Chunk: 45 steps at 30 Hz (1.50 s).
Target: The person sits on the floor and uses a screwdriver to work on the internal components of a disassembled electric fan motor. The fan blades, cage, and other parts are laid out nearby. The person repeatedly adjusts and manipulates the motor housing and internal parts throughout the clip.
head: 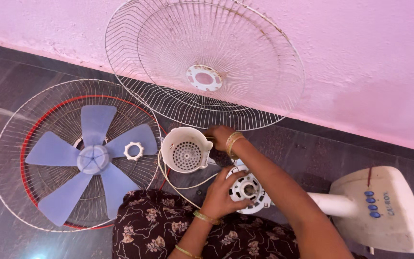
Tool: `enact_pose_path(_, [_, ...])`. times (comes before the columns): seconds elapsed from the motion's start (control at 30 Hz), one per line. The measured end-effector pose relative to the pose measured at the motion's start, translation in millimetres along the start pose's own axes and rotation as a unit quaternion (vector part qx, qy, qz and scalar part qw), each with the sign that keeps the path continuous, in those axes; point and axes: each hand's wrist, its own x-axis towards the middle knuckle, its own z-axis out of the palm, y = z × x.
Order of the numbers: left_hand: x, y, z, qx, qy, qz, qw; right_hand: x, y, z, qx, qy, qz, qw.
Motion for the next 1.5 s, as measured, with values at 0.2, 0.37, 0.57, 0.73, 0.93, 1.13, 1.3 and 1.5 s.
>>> enact_pose_path(0.2, [0.5,-3.5,2.0,0.015,0.006,0.009,1.0,9.7,0.7,1.1,-0.07,-0.017,0.033,0.997])
enact_pose_path(0.37, [1.3,-4.8,3.2,0.022,0.008,0.005,1.0,8.9,1.6,1.8,-0.168,-0.051,0.051,0.983])
enact_pose_path(0.57, [1.2,-4.3,3.1,0.024,0.006,0.0,1.0,8.5,-9.6,-5.0,-0.195,-0.088,0.07,0.974])
enact_pose_path(0.73, [1.1,-3.9,2.7,0.026,-0.002,-0.008,1.0,-2.8,-19.0,-25.6,-0.164,-0.063,0.116,0.978])
enact_pose_path(0.93, [-0.2,-5.8,3.8,0.021,-0.011,-0.016,1.0,-29.8,-13.1,-65.0,-0.125,-0.09,0.144,0.978])
enact_pose_path(1.13, [0.8,-6.8,5.8,0.028,0.003,-0.009,1.0,-88.8,-10.7,-76.1,-0.06,0.014,0.126,0.99])
enact_pose_path(1.3, [4.0,-4.6,5.3,0.026,-0.002,-0.006,1.0,-149.2,-27.2,-74.2,0.042,0.138,0.11,0.983])
enact_pose_path(1.5, [4.5,-2.7,7.8,0.045,-0.003,-0.03,0.999,-218.9,-55.5,-57.2,0.119,0.296,0.087,0.944])
